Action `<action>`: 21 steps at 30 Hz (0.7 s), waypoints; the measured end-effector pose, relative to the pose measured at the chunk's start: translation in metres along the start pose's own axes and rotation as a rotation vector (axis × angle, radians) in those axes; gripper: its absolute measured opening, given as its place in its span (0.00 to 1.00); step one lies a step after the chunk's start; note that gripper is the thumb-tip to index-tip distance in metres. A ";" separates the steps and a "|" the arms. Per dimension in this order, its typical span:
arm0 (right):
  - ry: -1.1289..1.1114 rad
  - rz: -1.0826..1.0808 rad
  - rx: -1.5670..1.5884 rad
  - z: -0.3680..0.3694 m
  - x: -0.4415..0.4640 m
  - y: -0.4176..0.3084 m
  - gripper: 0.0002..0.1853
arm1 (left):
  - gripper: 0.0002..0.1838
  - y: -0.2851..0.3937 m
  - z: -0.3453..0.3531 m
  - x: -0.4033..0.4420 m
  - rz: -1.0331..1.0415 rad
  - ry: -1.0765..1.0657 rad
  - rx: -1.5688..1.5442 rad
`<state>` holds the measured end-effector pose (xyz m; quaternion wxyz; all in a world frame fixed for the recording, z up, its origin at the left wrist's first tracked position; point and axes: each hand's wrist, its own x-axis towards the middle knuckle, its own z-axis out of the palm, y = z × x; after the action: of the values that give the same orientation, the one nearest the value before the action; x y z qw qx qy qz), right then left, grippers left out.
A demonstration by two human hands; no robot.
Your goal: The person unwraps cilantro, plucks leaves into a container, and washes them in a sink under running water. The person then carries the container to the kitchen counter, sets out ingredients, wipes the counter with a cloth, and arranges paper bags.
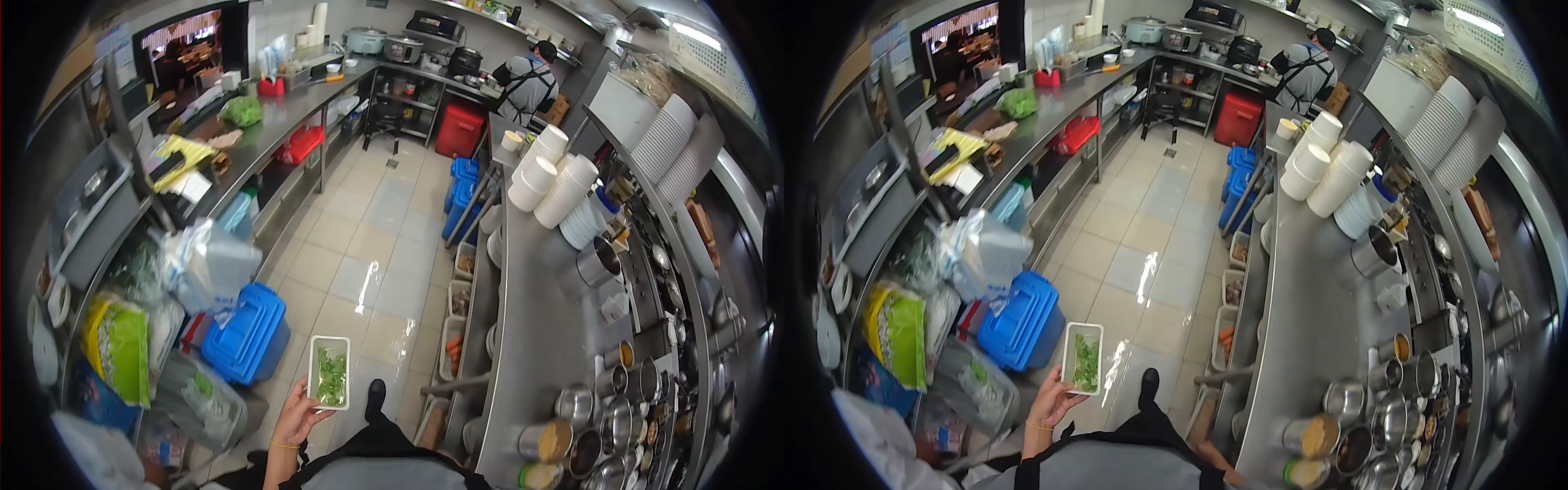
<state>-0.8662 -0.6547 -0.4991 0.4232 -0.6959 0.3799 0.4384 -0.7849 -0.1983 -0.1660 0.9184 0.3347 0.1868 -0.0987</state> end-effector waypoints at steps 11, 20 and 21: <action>0.082 -0.434 -0.058 -0.102 0.088 -0.409 0.39 | 0.27 0.125 0.110 0.260 0.136 0.005 -0.040; 0.082 -0.975 0.107 -0.191 0.177 -0.789 0.19 | 0.30 0.222 0.146 0.489 0.274 0.113 0.028; 0.066 -0.997 0.111 -0.199 0.188 -0.790 0.18 | 0.31 0.235 0.152 0.516 0.267 0.097 0.024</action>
<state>-0.0359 -0.5884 -0.4213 0.6055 -0.7826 0.0373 0.1399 -0.2013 -0.1492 -0.1338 0.9092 0.3717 0.1839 0.0384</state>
